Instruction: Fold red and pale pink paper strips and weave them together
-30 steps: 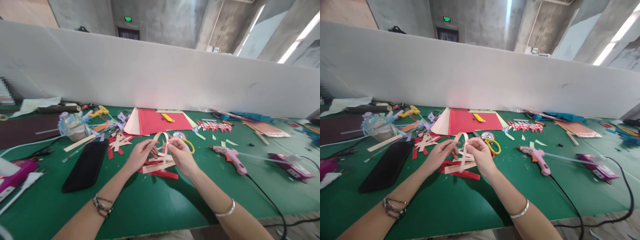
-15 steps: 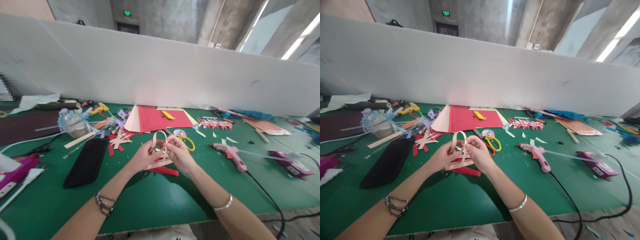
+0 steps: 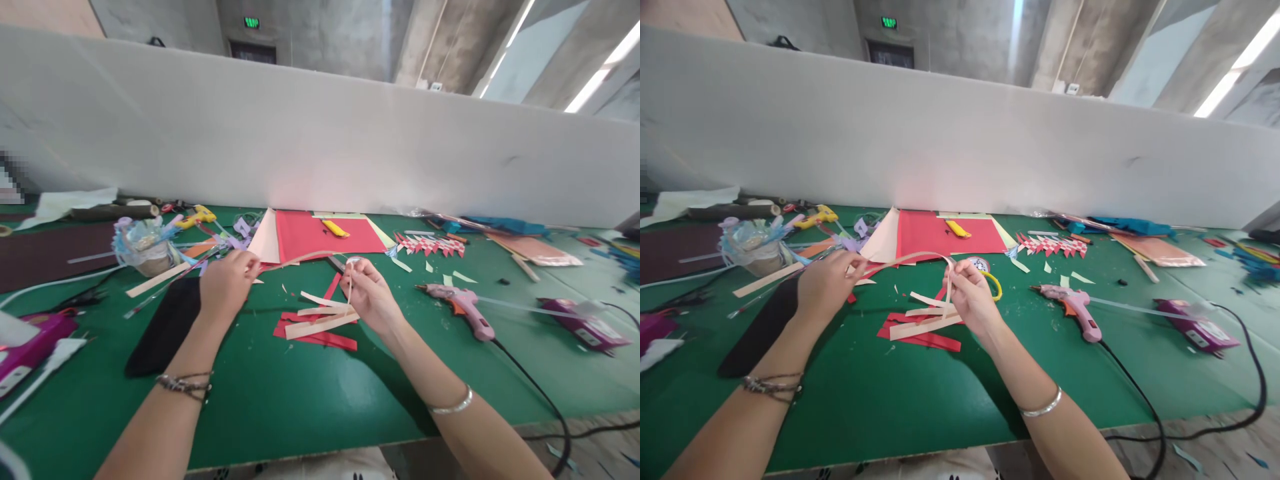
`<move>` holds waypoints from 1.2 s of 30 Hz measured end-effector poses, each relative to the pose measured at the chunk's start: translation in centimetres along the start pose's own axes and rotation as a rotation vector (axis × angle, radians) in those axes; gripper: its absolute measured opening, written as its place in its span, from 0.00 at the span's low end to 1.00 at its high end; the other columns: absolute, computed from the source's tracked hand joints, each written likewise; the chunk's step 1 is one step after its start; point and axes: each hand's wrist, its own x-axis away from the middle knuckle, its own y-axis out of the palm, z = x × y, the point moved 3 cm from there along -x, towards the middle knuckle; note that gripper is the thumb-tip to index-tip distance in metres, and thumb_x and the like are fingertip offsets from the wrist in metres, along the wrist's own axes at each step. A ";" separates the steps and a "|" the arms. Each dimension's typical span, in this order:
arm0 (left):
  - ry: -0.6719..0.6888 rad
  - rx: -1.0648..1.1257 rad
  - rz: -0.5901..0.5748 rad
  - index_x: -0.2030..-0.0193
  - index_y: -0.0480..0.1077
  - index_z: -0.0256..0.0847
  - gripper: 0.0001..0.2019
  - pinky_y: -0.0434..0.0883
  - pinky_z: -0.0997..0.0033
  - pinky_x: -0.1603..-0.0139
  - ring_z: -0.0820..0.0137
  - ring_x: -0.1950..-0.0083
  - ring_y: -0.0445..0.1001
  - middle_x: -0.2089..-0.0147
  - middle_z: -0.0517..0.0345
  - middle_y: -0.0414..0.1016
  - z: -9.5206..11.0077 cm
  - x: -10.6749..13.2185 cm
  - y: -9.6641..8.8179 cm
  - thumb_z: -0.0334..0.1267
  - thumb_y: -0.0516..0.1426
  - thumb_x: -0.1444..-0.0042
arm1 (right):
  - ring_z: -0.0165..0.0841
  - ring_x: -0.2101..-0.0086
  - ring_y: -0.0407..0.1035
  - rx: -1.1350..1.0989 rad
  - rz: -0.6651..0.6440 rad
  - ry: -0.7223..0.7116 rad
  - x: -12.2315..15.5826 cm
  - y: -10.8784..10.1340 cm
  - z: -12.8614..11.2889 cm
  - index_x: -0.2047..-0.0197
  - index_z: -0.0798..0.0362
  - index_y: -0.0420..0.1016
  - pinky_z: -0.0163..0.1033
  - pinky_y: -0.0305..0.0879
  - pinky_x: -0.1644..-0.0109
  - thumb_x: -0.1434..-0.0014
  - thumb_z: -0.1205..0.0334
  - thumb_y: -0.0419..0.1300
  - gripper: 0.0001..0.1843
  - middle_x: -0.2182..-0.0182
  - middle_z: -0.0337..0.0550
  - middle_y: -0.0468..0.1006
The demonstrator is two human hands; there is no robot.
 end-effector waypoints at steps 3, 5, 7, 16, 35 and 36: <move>-0.148 -0.060 0.000 0.59 0.69 0.40 0.13 0.62 0.69 0.68 0.62 0.63 0.71 0.60 0.50 0.73 -2.6 0.0 0.6 0.39 0.47 0.44 | 0.20 0.73 0.64 -0.003 0.021 -0.032 -0.1 -0.3 -0.5 0.75 0.51 0.66 0.27 0.64 0.65 0.56 0.68 0.65 0.10 0.73 0.31 0.69; -0.180 -0.060 -0.019 0.50 0.65 0.38 0.17 0.64 0.66 0.61 0.58 0.55 0.69 0.51 0.45 0.69 -3.6 0.0 1.0 0.37 0.48 0.45 | 0.21 0.72 0.64 0.015 0.042 -0.045 -0.2 -0.5 -0.7 0.74 0.50 0.66 0.28 0.63 0.66 0.56 0.67 0.65 0.10 0.73 0.31 0.69; -0.159 -0.070 -0.029 0.43 0.58 0.35 0.24 0.63 0.60 0.53 0.53 0.47 0.64 0.43 0.39 0.61 -3.9 0.0 1.4 0.35 0.50 0.49 | 0.22 0.71 0.64 0.036 0.047 -0.030 -0.2 -0.6 -0.7 0.73 0.50 0.66 0.29 0.63 0.65 0.56 0.67 0.64 0.09 0.72 0.31 0.69; 0.335 0.396 -0.185 0.39 0.52 0.42 0.27 0.54 0.60 0.40 0.61 0.39 0.55 0.39 0.48 0.57 3.2 0.9 1.3 0.45 0.50 0.46 | 0.23 0.72 0.61 0.034 -0.198 0.028 0.3 0.3 0.4 0.71 0.50 0.68 0.30 0.61 0.67 0.53 0.67 0.62 0.06 0.74 0.33 0.66; -0.306 -0.106 -0.174 0.54 0.68 0.42 0.18 0.59 0.69 0.72 0.58 0.66 0.72 0.66 0.49 0.76 -4.4 0.0 1.3 0.41 0.41 0.41 | 0.22 0.75 0.62 -0.039 0.102 -0.356 -0.4 -4.0 -7.9 0.73 0.45 0.67 0.32 0.63 0.65 0.55 0.70 0.61 0.09 0.73 0.28 0.68; -0.342 -0.120 -0.172 0.53 0.67 0.42 0.18 0.59 0.68 0.72 0.58 0.66 0.72 0.65 0.48 0.76 -4.8 0.1 1.2 0.41 0.41 0.41 | 0.22 0.75 0.62 -0.066 0.114 -0.388 -0.4 -4.4 -8.5 0.73 0.45 0.67 0.32 0.63 0.65 0.55 0.70 0.61 0.10 0.73 0.27 0.68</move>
